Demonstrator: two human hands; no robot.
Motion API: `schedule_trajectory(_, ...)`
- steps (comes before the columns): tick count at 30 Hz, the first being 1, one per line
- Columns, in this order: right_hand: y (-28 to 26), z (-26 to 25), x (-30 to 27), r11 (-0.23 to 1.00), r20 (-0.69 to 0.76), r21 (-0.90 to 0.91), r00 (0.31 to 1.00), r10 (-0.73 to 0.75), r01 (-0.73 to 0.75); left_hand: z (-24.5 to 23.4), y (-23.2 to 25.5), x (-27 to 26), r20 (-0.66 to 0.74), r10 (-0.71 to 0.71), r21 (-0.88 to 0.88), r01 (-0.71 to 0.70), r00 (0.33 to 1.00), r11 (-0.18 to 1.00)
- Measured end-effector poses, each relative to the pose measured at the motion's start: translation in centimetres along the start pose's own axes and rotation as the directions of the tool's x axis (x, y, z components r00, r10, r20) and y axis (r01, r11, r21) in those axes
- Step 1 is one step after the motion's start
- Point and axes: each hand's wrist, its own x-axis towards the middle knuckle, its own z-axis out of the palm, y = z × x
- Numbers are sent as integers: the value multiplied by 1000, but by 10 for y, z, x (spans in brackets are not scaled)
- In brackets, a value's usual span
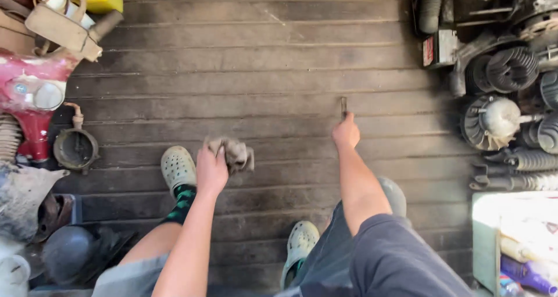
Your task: The person wipes a wooden floor with a cloth and then uses a metal scraper to remove debris from the gaps between floorboards. The person moves across the floor, alternating between wiping and scraping motions.
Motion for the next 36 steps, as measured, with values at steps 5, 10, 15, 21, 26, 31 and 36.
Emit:
schedule_trajectory(5, -30, 42, -31, 987, 13, 126, 995, -101, 99, 17, -47, -3, -102, 8, 50, -3, 995, 999)
schedule_trajectory(10, -30, 51, -27, 976, 51, 46, 975, -216, 214, 37, -35, 12, -146, 87, 29, -83, 985, 996)
schedule_trajectory(15, -4, 62, 1, 996, -93, 85, 995, 22, -14, 32, -35, 5, -178, 108, -16, -113, 978, 993)
schedule_trajectory(21, -62, 109, -31, 978, 6, 118, 985, -175, 173, -33, -16, -18, -175, 53, 67, -42, 983, 997)
schedule_trajectory(26, -72, 109, -40, 972, 53, 115, 976, -211, 204, -115, -37, -38, -151, 212, 551, -96, 966, 829)
schedule_trajectory(31, -37, 113, -1, 984, -94, 175, 995, 43, -26, -128, -10, -36, -199, 185, 483, -68, 963, 873)
schedule_trajectory(36, -92, 127, -44, 997, -68, 74, 997, 26, -21, -109, -44, 25, -98, 111, 501, -48, 989, 864)
